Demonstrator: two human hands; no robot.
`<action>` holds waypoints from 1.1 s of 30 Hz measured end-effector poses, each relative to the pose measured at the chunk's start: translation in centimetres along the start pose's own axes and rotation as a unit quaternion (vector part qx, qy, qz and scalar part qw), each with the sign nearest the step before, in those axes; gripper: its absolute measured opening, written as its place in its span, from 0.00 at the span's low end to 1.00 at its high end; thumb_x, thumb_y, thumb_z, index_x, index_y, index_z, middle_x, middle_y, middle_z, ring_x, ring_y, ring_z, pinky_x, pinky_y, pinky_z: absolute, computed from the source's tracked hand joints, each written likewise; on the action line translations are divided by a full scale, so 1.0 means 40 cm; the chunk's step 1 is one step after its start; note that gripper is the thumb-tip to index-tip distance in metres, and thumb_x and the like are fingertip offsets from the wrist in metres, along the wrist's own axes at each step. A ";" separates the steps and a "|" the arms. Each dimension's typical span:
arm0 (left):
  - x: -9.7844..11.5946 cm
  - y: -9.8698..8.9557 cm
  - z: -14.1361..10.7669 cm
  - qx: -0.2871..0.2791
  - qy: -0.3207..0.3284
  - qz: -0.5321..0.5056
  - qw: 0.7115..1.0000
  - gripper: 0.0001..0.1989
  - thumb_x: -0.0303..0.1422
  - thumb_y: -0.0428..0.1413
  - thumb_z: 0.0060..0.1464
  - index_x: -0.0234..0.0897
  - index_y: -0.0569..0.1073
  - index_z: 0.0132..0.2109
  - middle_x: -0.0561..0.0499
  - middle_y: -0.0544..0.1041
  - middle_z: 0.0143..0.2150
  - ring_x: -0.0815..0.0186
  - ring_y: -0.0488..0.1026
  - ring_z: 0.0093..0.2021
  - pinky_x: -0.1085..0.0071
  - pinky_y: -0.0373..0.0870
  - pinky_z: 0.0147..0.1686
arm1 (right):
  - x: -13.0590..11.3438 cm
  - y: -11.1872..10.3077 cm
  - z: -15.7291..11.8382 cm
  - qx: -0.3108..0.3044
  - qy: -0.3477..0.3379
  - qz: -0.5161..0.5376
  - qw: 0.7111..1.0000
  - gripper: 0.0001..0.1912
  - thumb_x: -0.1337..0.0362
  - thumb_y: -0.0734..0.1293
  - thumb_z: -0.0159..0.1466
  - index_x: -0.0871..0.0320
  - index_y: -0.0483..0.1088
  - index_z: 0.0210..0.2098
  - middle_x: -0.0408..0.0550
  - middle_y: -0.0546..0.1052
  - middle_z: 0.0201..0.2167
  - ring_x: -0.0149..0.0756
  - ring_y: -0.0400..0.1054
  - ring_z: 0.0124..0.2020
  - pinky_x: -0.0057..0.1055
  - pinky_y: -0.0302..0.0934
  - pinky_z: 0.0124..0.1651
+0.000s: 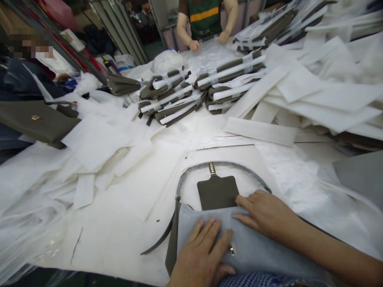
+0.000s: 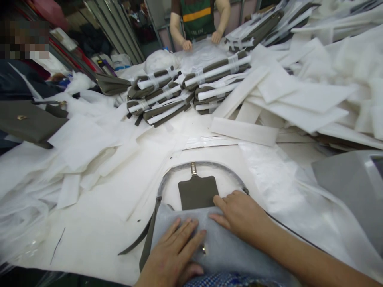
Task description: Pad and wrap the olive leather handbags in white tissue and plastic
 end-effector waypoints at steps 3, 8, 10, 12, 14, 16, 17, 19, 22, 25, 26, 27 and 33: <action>0.012 0.023 -0.036 -0.082 0.003 -0.002 0.997 0.37 0.56 0.46 0.62 0.44 0.54 0.71 0.46 0.57 0.72 0.54 0.58 0.69 0.52 0.62 0.64 | 0.003 -0.002 -0.006 -0.014 0.015 0.007 1.000 0.17 0.48 0.62 0.69 0.56 0.69 0.39 0.48 0.77 0.27 0.47 0.73 0.31 0.39 0.60 0.35; 0.014 0.031 -0.050 -0.098 -0.038 -0.029 0.994 0.35 0.54 0.46 0.63 0.47 0.50 0.72 0.49 0.47 0.75 0.56 0.48 0.73 0.51 0.51 0.69 | 0.012 -0.057 -0.004 0.013 0.029 0.087 0.996 0.15 0.51 0.61 0.70 0.55 0.71 0.44 0.50 0.80 0.37 0.46 0.74 0.40 0.40 0.65 0.43; 0.017 0.032 -0.047 -0.096 -0.038 -0.030 0.994 0.34 0.54 0.46 0.64 0.47 0.52 0.71 0.49 0.47 0.75 0.57 0.47 0.73 0.52 0.49 0.70 | 0.028 -0.099 0.026 0.064 0.045 0.134 0.988 0.15 0.53 0.61 0.70 0.55 0.72 0.47 0.51 0.80 0.44 0.44 0.74 0.46 0.38 0.65 0.49; 0.018 0.032 -0.044 -0.093 -0.037 -0.029 0.995 0.33 0.53 0.46 0.64 0.47 0.54 0.71 0.48 0.49 0.74 0.57 0.48 0.73 0.52 0.47 0.70 | 0.052 -0.129 0.079 0.104 0.085 0.170 0.976 0.17 0.55 0.61 0.70 0.57 0.73 0.51 0.53 0.79 0.50 0.45 0.72 0.51 0.39 0.63 0.54; 0.018 0.032 -0.042 -0.088 -0.038 -0.029 0.995 0.33 0.53 0.45 0.64 0.45 0.55 0.70 0.46 0.51 0.74 0.57 0.48 0.73 0.52 0.46 0.70 | 0.075 -0.125 0.148 0.085 0.138 0.213 0.964 0.19 0.54 0.64 0.67 0.59 0.74 0.51 0.55 0.79 0.49 0.49 0.72 0.51 0.41 0.63 0.55; 0.019 0.032 -0.043 -0.086 -0.038 -0.029 0.995 0.33 0.53 0.45 0.64 0.45 0.56 0.70 0.45 0.52 0.73 0.57 0.49 0.73 0.51 0.46 0.70 | 0.085 -0.103 0.210 0.049 0.176 0.269 0.946 0.17 0.54 0.67 0.65 0.60 0.78 0.45 0.54 0.82 0.41 0.50 0.74 0.48 0.40 0.65 0.53; 0.020 0.032 -0.043 -0.083 -0.036 -0.030 0.995 0.32 0.53 0.45 0.64 0.44 0.57 0.70 0.45 0.53 0.73 0.56 0.50 0.72 0.51 0.46 0.70 | 0.084 -0.094 0.231 0.042 0.184 0.289 0.939 0.16 0.55 0.68 0.64 0.60 0.79 0.43 0.52 0.83 0.38 0.49 0.76 0.46 0.39 0.66 0.51; 0.022 0.029 -0.044 -0.075 -0.033 -0.034 0.996 0.32 0.53 0.45 0.64 0.44 0.57 0.69 0.45 0.54 0.73 0.56 0.51 0.72 0.50 0.46 0.70 | 0.070 -0.090 0.246 0.052 0.179 0.317 0.930 0.16 0.57 0.67 0.65 0.60 0.78 0.46 0.49 0.83 0.37 0.45 0.77 0.43 0.36 0.68 0.48; 0.024 0.023 -0.046 -0.055 -0.030 -0.042 0.997 0.32 0.53 0.46 0.64 0.43 0.58 0.69 0.43 0.56 0.72 0.55 0.52 0.72 0.49 0.48 0.69 | 0.032 -0.112 0.191 0.096 0.139 0.360 0.918 0.19 0.58 0.65 0.67 0.59 0.75 0.53 0.47 0.82 0.45 0.41 0.76 0.47 0.35 0.69 0.52; 0.023 0.017 -0.048 -0.033 -0.022 -0.048 0.998 0.32 0.52 0.47 0.64 0.42 0.60 0.68 0.42 0.58 0.71 0.54 0.55 0.70 0.48 0.50 0.68 | -0.030 -0.165 0.075 0.151 0.022 0.371 0.916 0.16 0.59 0.65 0.67 0.55 0.77 0.50 0.45 0.80 0.49 0.41 0.74 0.51 0.39 0.66 0.59; 0.024 0.016 -0.048 -0.025 -0.019 -0.048 0.998 0.32 0.52 0.48 0.64 0.42 0.60 0.68 0.41 0.60 0.70 0.54 0.57 0.70 0.48 0.51 0.68 | -0.056 -0.177 0.034 0.151 -0.027 0.360 0.920 0.15 0.60 0.64 0.67 0.54 0.77 0.50 0.44 0.80 0.49 0.40 0.74 0.52 0.40 0.65 0.61; 0.025 0.013 -0.049 -0.014 -0.015 -0.048 0.999 0.31 0.52 0.48 0.64 0.41 0.61 0.67 0.41 0.62 0.69 0.54 0.58 0.69 0.48 0.51 0.68 | -0.082 -0.181 -0.003 0.140 -0.071 0.342 0.927 0.15 0.63 0.63 0.68 0.53 0.77 0.50 0.43 0.80 0.50 0.39 0.73 0.53 0.40 0.64 0.62; 0.035 -0.006 -0.055 0.032 0.001 -0.059 0.998 0.27 0.48 0.50 0.64 0.38 0.66 0.63 0.43 0.73 0.60 0.56 0.67 0.63 0.51 0.50 0.69 | -0.170 -0.124 -0.116 0.070 -0.172 0.233 0.955 0.20 0.71 0.60 0.68 0.52 0.74 0.55 0.46 0.75 0.57 0.34 0.68 0.60 0.35 0.62 0.63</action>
Point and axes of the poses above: each hand's wrist, its own z-axis towards the middle knuckle, its own y-axis out of the palm, x = y × z, the point moved 7 cm from there along z, towards the middle knuckle
